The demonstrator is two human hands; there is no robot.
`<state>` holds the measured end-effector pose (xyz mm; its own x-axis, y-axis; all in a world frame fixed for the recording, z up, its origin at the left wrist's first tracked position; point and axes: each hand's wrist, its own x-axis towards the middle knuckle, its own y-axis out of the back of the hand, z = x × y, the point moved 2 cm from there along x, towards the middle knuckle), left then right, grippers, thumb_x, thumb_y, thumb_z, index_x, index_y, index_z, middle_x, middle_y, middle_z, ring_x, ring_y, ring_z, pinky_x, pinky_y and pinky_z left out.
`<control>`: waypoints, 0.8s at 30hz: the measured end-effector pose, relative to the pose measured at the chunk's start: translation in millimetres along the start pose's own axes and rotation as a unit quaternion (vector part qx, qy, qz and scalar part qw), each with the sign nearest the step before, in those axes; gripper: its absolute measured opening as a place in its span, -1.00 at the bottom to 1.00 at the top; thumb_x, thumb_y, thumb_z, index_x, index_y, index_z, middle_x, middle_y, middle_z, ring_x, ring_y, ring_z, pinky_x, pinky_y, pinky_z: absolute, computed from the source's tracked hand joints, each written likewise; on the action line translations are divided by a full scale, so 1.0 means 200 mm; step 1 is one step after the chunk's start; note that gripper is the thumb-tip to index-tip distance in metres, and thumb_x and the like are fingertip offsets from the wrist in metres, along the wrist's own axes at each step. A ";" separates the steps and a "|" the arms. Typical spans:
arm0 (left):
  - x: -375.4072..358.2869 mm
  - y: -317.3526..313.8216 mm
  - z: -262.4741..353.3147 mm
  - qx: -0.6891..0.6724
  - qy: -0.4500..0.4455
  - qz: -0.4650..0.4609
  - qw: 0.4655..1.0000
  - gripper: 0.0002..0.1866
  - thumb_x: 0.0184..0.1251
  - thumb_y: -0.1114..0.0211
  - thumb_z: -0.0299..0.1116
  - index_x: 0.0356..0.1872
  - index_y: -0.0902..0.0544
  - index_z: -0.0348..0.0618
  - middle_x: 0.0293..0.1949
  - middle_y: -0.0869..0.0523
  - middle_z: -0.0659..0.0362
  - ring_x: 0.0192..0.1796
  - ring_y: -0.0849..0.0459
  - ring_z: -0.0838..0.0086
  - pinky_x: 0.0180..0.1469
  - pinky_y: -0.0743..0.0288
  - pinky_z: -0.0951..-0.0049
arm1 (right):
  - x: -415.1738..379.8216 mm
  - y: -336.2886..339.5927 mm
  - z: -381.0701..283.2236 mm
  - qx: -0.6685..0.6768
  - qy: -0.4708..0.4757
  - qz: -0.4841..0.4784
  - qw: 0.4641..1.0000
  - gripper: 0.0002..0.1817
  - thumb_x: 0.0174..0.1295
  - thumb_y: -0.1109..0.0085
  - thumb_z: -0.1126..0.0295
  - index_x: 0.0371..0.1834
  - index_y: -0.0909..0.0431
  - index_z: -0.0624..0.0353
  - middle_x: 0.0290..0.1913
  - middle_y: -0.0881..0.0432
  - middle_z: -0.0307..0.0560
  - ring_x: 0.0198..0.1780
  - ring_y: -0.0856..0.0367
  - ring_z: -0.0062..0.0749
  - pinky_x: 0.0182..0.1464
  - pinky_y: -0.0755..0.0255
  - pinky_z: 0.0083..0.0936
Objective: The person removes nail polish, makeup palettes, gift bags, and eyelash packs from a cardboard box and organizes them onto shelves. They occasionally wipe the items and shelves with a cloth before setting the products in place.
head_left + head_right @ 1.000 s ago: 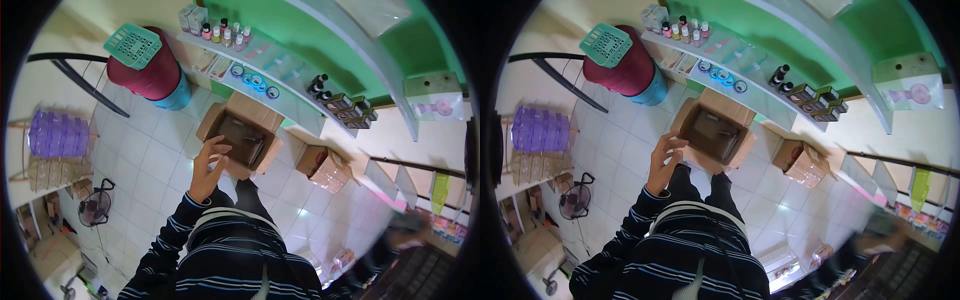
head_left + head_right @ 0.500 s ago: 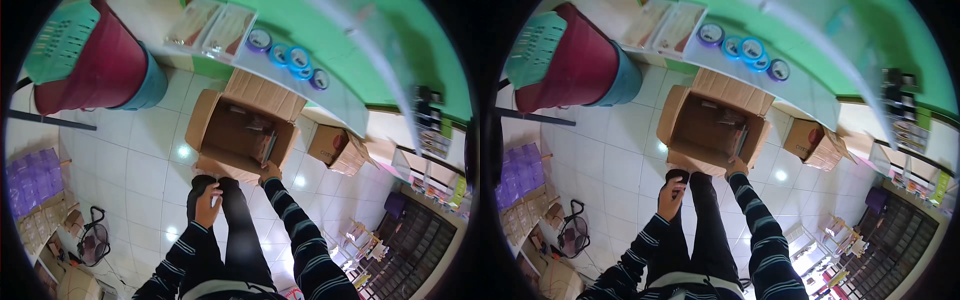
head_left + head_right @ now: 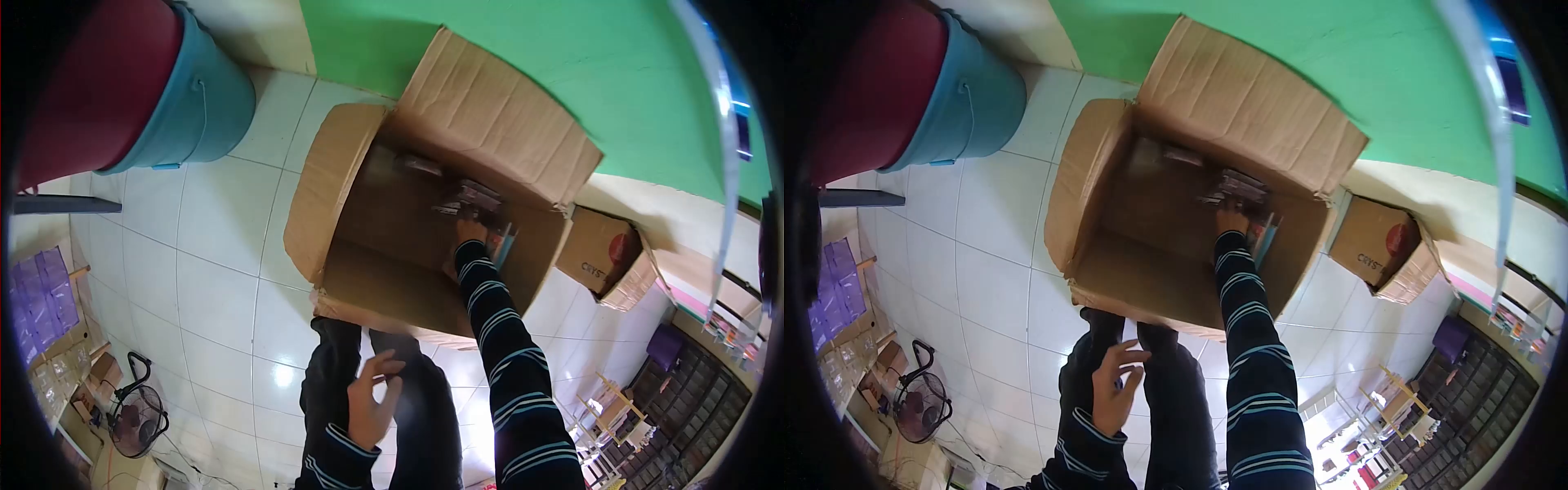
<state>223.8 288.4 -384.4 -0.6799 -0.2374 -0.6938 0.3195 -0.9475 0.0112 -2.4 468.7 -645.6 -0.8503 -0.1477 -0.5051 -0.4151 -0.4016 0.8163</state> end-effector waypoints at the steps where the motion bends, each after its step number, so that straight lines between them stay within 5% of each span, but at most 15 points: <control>1: 0.01 -0.01 0.02 -0.008 -0.008 -0.016 1.000 -0.64 0.09 -0.10 -0.51 -0.03 -0.38 -0.24 -0.23 -0.62 0.07 -0.24 -0.59 0.39 -0.14 -0.40 0.47 | 0.01 -0.02 0.00 -0.015 0.012 0.120 0.993 -0.79 0.07 0.08 0.40 -0.27 -0.55 0.06 -0.03 -0.45 -0.06 -0.36 -0.61 -0.20 -0.38 -0.53 -0.34; 5: 0.04 -0.02 0.05 -0.020 -0.013 -0.032 0.999 -0.63 0.09 -0.12 -0.53 -0.02 -0.37 -0.26 -0.24 -0.62 0.03 -0.26 -0.59 0.41 -0.12 -0.40 0.49 | 0.04 -0.07 -0.03 -0.018 0.029 0.033 0.999 -0.83 0.02 0.02 0.36 -0.37 -0.58 0.01 0.05 -0.32 -0.10 -0.33 -0.60 -0.15 -0.43 -0.49 -0.10; 8: 0.01 -0.02 0.02 -0.029 -0.003 -0.011 0.999 -0.65 0.11 -0.11 -0.52 -0.02 -0.38 -0.25 -0.23 -0.61 0.06 -0.19 -0.58 0.41 -0.10 -0.40 0.47 | -0.07 0.16 -0.04 -0.016 0.044 -0.011 0.999 -0.81 0.02 -0.02 0.38 -0.29 -0.56 0.01 -0.07 -0.45 -0.10 -0.26 -0.59 -0.18 -0.36 -0.51 -0.34; 10: -0.04 0.00 -0.02 -0.041 0.000 0.000 0.999 -0.65 0.13 -0.09 -0.52 -0.02 -0.38 -0.25 -0.11 -0.56 0.07 -0.09 -0.54 0.41 -0.08 -0.40 0.45 | -0.24 0.39 -0.03 0.229 0.000 0.074 0.971 -0.80 -0.02 -0.14 0.32 -0.31 -0.56 0.10 -0.20 -0.53 -0.06 -0.20 -0.56 -0.20 -0.25 -0.46 -0.44; 12: -0.08 0.02 -0.10 -0.077 -0.019 0.024 0.997 -0.61 0.15 -0.07 -0.53 0.05 -0.32 -0.23 0.03 -0.44 0.07 0.03 -0.46 0.42 -0.01 -0.34 0.46 | -0.39 0.40 0.03 0.453 0.065 0.140 0.878 -0.75 -0.04 -0.21 0.25 -0.37 -0.56 0.20 -0.30 -0.57 -0.10 -0.33 -0.56 -0.34 -0.25 -0.39 -0.57; 15: -0.13 0.02 0.22 -0.201 -0.028 0.054 0.978 -0.56 0.18 -0.07 -0.50 0.11 -0.26 -0.26 0.03 -0.42 0.07 0.09 -0.38 0.43 0.08 -0.23 0.48 | -0.83 0.93 0.05 0.710 0.072 -0.123 0.690 -0.75 -0.04 -0.24 0.31 -0.41 -0.53 0.29 -0.47 -0.52 -0.26 -0.36 -0.41 -0.66 -0.30 -0.29 -0.67; 17: -0.20 0.02 0.47 -0.289 -0.028 0.063 0.955 -0.53 0.20 -0.07 -0.46 0.14 -0.21 -0.28 -0.01 -0.44 0.07 0.12 -0.34 0.43 0.14 -0.14 0.49 | -1.13 1.29 0.08 0.730 0.068 -0.205 0.649 -0.76 -0.02 -0.23 0.31 -0.42 -0.53 0.30 -0.49 -0.47 -0.34 -0.38 -0.37 -0.71 -0.34 -0.25 -0.73; 18: -0.23 0.00 0.57 -0.277 -0.076 -0.013 0.958 -0.55 0.20 -0.08 -0.46 0.12 -0.23 -0.28 -0.01 -0.44 0.10 0.07 -0.37 0.48 0.09 -0.19 0.52 | -1.26 1.43 0.11 0.722 0.073 -0.226 0.650 -0.76 0.00 -0.22 0.31 -0.41 -0.53 0.30 -0.48 -0.47 -0.36 -0.39 -0.36 -0.74 -0.36 -0.23 -0.75; 19: -0.28 -0.02 0.67 -0.258 -0.120 -0.089 0.954 -0.57 0.21 -0.09 -0.46 0.10 -0.25 -0.27 -0.02 -0.44 0.14 0.02 -0.40 0.52 0.05 -0.25 0.54 | -1.39 1.55 0.12 0.762 0.054 -0.259 0.592 -0.73 0.00 -0.23 0.28 -0.39 -0.54 0.31 -0.49 -0.46 -0.38 -0.41 -0.34 -0.74 -0.38 -0.21 -0.75; 22: -0.51 0.00 1.04 -0.244 -0.189 -0.118 0.944 -0.56 0.22 -0.11 -0.39 0.10 -0.24 -0.27 -0.07 -0.47 0.19 -0.03 -0.41 0.58 0.02 -0.26 0.56 | -1.62 1.92 0.29 0.780 0.041 -0.230 0.581 -0.71 0.08 -0.09 0.30 -0.25 -0.49 0.33 -0.41 -0.50 -0.26 -0.38 -0.42 -0.61 -0.32 -0.29 -0.72; 24: -0.72 -0.02 1.24 -0.277 -0.203 -0.152 0.927 -0.54 0.23 -0.11 -0.35 0.11 -0.23 -0.26 -0.08 -0.48 0.20 -0.03 -0.42 0.60 0.01 -0.26 0.59 | -1.77 2.14 0.43 0.934 0.018 -0.178 0.309 -0.66 0.09 0.10 0.37 -0.10 -0.39 0.33 -0.27 -0.51 -0.09 -0.29 -0.50 -0.40 -0.22 -0.39 -0.63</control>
<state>156.5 272.1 -106.2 -0.9503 -0.1453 -0.2753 0.2864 -0.7546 -0.5904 93.1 427.3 -92.0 -0.6526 -0.4188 -0.6314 0.0285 0.8192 -0.5728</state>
